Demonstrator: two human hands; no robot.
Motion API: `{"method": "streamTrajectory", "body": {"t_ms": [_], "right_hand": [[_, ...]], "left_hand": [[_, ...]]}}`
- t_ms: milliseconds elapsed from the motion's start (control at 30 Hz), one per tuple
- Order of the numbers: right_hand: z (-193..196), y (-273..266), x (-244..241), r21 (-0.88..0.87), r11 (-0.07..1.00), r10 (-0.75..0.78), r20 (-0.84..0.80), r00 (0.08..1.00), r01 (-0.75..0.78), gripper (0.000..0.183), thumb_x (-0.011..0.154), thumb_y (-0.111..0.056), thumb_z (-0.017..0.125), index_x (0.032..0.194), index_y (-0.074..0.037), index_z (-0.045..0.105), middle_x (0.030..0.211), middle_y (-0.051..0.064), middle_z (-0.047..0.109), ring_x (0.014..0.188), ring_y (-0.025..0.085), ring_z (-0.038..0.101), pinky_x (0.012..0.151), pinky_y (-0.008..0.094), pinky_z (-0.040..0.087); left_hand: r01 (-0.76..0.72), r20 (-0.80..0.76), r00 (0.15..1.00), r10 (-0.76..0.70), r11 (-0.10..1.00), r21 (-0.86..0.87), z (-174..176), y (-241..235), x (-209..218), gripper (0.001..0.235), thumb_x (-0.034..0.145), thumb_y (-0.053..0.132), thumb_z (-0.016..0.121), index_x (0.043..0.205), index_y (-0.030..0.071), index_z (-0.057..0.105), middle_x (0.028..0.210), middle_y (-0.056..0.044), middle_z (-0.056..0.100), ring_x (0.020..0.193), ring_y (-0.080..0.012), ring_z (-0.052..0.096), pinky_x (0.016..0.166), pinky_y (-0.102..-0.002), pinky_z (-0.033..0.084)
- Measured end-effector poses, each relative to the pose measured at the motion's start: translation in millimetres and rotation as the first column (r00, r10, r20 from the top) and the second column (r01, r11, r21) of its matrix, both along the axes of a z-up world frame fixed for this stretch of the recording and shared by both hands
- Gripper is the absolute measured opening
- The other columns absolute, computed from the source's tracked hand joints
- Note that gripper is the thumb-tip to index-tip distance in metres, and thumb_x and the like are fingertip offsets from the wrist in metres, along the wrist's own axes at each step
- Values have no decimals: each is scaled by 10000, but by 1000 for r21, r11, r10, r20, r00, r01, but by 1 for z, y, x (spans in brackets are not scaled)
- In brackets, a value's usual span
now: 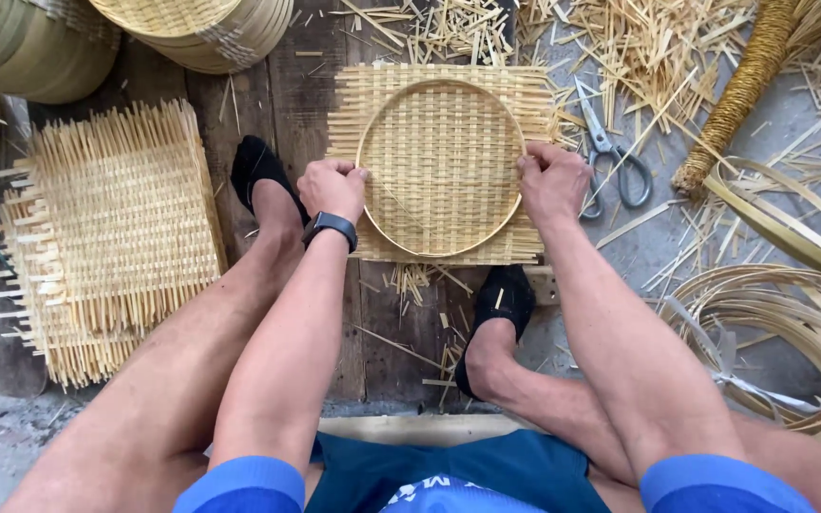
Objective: The person repeatedly places a circular bamboo ring onto a woven bamboo mat, trims the excess mat material around the ring using shears, and then removes the ring to reveal a finished circular base. This process is repeated multiple times throughout the clip.
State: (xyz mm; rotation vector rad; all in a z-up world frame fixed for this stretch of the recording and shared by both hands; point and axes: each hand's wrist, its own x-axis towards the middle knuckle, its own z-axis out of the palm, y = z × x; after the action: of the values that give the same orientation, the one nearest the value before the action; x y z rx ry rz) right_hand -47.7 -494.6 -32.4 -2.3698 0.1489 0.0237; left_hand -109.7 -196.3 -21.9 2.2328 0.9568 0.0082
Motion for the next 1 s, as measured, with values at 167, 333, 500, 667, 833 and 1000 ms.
{"method": "streamTrajectory", "body": {"t_ms": [167, 333, 500, 667, 833, 1000], "right_hand": [[-7, 2, 4, -50, 999, -18, 33, 999, 20, 170, 831, -191, 813, 966, -87, 813, 859, 125, 772, 776, 256, 746, 758, 367, 574], [-8, 2, 5, -34, 997, -74, 29, 997, 75, 159, 806, -192, 821, 922, -84, 817, 834, 130, 770, 769, 265, 748, 767, 375, 578], [-12, 1, 9, -13, 998, -66, -10, 998, 66, 163, 784, -184, 838, 899, -70, 818, 817, 141, 765, 755, 258, 745, 772, 362, 575], [-4, 4, 5, -9, 998, -60, -62, 996, 60, 173, 808, -192, 842, 923, -65, 812, 801, 131, 765, 727, 229, 733, 744, 344, 568], [-6, 2, 13, 34, 997, -68, -121, 990, 73, 181, 817, -202, 843, 940, -73, 812, 790, 99, 769, 706, 183, 720, 710, 323, 568], [-17, -10, 19, 18, 1000, 2, -88, 996, -1, 175, 815, -179, 856, 922, -46, 817, 774, 91, 766, 668, 139, 695, 681, 294, 562]], "left_hand": [[-68, -22, 997, 68, 998, -9, -11, 2, -1, 100, 747, 177, 837, 824, 115, 823, 838, -139, 770, 820, -291, 752, 827, -386, 587], [-96, -64, 994, 90, 990, -105, 1, 6, 4, 102, 740, 175, 844, 831, 136, 816, 816, -103, 783, 782, -231, 775, 806, -350, 604], [-49, -134, 990, 34, 992, -115, -10, 19, 4, 128, 711, 185, 905, 807, 147, 830, 817, -83, 788, 764, -200, 755, 784, -328, 591], [-48, -134, 991, 21, 978, -205, -15, 26, 3, 159, 705, 182, 914, 823, 139, 816, 828, -70, 792, 766, -185, 773, 772, -316, 609], [-47, -114, 993, 33, 991, -125, -21, 17, 5, 174, 690, 174, 922, 818, 121, 818, 817, -70, 792, 767, -193, 759, 766, -336, 592], [-70, -10, 998, 70, 960, -269, -42, 24, -6, 193, 687, 122, 906, 859, 94, 823, 810, -80, 792, 730, -161, 760, 738, -304, 600]]}}
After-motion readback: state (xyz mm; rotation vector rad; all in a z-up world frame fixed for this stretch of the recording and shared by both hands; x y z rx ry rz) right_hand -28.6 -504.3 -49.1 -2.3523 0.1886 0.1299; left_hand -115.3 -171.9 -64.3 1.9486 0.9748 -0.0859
